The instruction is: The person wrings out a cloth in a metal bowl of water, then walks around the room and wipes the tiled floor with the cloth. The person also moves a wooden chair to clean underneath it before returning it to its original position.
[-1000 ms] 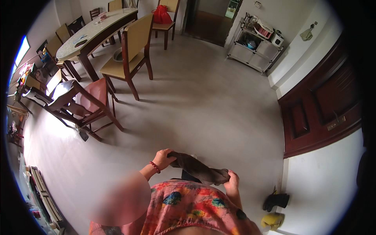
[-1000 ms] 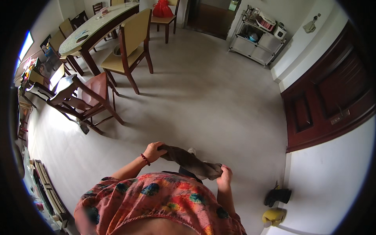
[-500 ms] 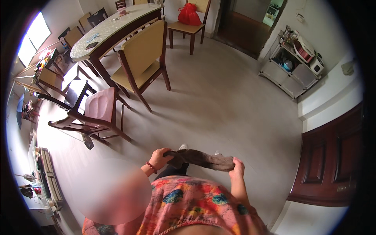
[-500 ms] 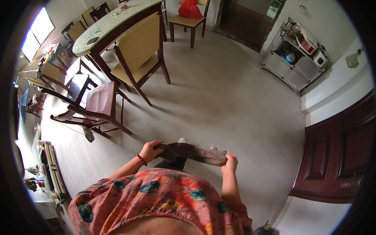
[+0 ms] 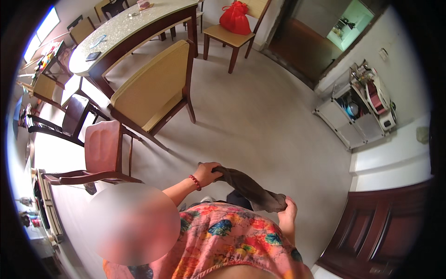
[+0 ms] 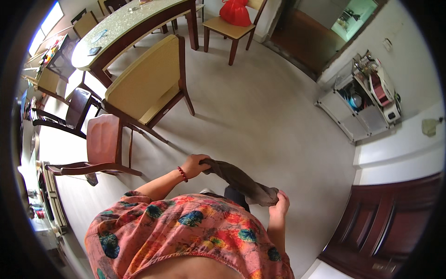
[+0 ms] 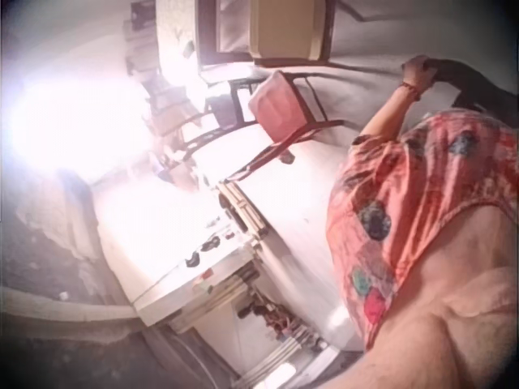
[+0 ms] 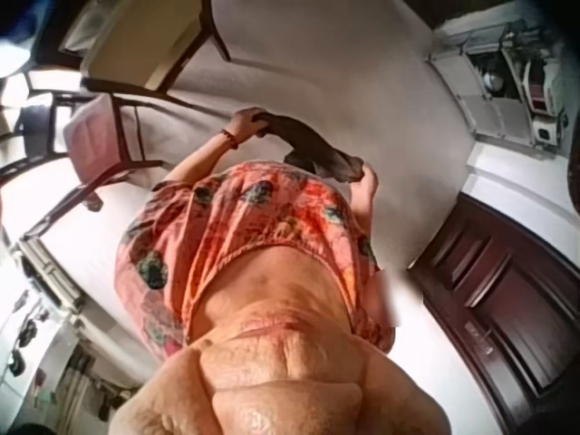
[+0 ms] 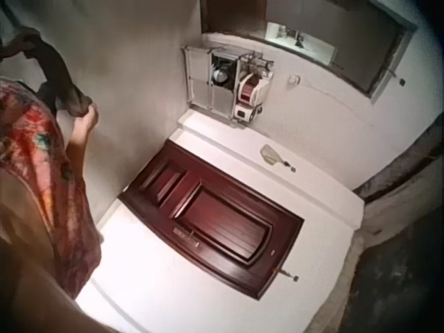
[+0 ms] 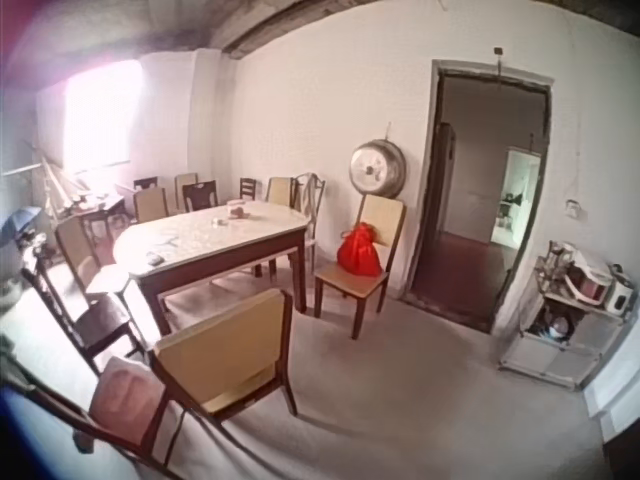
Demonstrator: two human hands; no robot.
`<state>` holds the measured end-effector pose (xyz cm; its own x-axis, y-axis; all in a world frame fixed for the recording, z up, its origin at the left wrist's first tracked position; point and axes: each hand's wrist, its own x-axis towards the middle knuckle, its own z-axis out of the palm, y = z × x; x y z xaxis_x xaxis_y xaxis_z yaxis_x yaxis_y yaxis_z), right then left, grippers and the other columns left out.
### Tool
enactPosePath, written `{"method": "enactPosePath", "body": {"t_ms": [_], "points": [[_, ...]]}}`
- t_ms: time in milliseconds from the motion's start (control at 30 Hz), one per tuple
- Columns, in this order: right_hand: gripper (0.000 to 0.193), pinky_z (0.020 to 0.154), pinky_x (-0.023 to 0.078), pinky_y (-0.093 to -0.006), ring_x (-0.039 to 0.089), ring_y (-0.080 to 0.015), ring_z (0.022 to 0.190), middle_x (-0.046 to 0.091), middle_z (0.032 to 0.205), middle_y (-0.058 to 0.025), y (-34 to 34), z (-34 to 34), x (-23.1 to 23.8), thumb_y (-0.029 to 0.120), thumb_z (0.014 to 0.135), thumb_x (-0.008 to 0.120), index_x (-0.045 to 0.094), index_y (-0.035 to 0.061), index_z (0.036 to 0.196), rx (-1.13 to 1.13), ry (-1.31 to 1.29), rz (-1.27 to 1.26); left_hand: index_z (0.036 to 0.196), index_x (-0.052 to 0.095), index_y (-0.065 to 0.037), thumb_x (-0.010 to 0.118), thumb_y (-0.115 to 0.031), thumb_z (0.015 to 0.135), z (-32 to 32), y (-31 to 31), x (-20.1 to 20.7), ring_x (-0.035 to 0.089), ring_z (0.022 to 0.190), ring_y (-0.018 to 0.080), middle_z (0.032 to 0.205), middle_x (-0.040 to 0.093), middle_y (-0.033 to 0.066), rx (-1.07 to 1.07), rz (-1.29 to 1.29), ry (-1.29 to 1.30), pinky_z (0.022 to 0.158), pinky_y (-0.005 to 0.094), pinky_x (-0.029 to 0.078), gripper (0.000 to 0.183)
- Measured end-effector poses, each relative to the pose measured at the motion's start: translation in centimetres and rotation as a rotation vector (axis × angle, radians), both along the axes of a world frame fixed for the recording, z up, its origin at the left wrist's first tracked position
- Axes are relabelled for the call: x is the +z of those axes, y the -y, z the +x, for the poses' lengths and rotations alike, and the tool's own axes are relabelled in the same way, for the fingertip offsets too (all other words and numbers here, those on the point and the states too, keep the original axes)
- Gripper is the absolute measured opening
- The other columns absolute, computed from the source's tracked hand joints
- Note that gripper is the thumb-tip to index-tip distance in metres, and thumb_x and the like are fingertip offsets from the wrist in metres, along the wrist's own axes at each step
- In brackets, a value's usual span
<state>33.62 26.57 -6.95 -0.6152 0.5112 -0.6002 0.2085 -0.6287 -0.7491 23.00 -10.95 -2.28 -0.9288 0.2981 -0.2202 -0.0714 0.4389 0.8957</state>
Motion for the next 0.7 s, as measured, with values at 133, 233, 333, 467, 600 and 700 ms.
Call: {"method": "enactPosePath", "body": {"t_ms": [133, 233, 333, 467, 600, 700], "points": [[0.029, 0.081, 0.049, -0.0469, 0.056, -0.0335, 0.093, 0.055, 0.103, -0.0191, -2.9, -7.3, -2.1, 0.000, 0.076, 0.049, 0.051, -0.0057, 0.105, 0.030, 0.052, -0.074, 0.099, 0.062, -0.004, 0.064, -0.018, 0.074, -7.0, -3.0, -2.1, 0.062, 0.076, 0.0232, 0.085, 0.064, 0.0146, 0.015, -0.019, -0.118, 0.070, 0.0327, 0.049, 0.029], [0.028, 0.082, 0.049, -0.0478, 0.055, -0.0347, 0.094, 0.055, 0.103, -0.0197, -4.6, -14.1, -3.8, 0.000, 0.078, 0.048, 0.051, -0.0056, 0.105, 0.055, 0.056, -0.190, 0.099, 0.061, -0.004, 0.064, -0.018, 0.074, -11.7, -5.1, -2.3, 0.062, 0.075, 0.0241, 0.084, 0.064, 0.0148, 0.043, -0.047, -0.117, 0.069, 0.0329, 0.048, 0.029], [0.028, 0.082, 0.048, -0.0470, 0.055, -0.0342, 0.094, 0.055, 0.102, -0.0189, -5.1, -21.8, -3.8, 0.002, 0.078, 0.047, 0.051, -0.0048, 0.105, 0.159, 0.055, -0.147, 0.099, 0.061, -0.003, 0.064, -0.017, 0.074, -16.1, -6.4, -0.2, 0.062, 0.075, 0.0237, 0.085, 0.064, 0.0148, 0.085, -0.059, -0.031, 0.070, 0.0325, 0.048, 0.029], [0.026, 0.082, 0.048, -0.0449, 0.055, -0.0301, 0.093, 0.056, 0.102, -0.0154, -5.2, -32.3, -3.1, 0.001, 0.077, 0.050, 0.053, -0.0032, 0.103, 0.299, 0.073, -0.068, 0.099, 0.061, -0.002, 0.064, -0.017, 0.075, -21.4, -6.5, 0.7, 0.061, 0.075, 0.0209, 0.084, 0.064, 0.0140, 0.250, -0.019, -0.092, 0.071, 0.0316, 0.048, 0.029], [0.025, 0.085, 0.047, -0.0431, 0.055, -0.0271, 0.094, 0.055, 0.103, -0.0137, -3.0, -42.9, -1.1, -0.001, 0.077, 0.050, 0.054, -0.0020, 0.102, 0.359, 0.114, -0.025, 0.101, 0.060, 0.000, 0.064, -0.016, 0.075, -25.5, -5.1, 1.1, 0.062, 0.074, 0.0204, 0.083, 0.064, 0.0140, 0.428, -0.015, 0.010, 0.069, 0.0313, 0.049, 0.030], [0.025, 0.086, 0.047, -0.0430, 0.054, -0.0273, 0.094, 0.055, 0.102, -0.0140, -0.5, -49.6, -0.5, -0.002, 0.078, 0.050, 0.054, -0.0027, 0.102, 0.433, 0.124, -0.038, 0.102, 0.060, 0.001, 0.064, -0.015, 0.076, -28.9, -3.1, -2.1, 0.062, 0.074, 0.0205, 0.084, 0.065, 0.0150, 0.533, -0.065, -0.051, 0.068, 0.0312, 0.049, 0.031]]}}
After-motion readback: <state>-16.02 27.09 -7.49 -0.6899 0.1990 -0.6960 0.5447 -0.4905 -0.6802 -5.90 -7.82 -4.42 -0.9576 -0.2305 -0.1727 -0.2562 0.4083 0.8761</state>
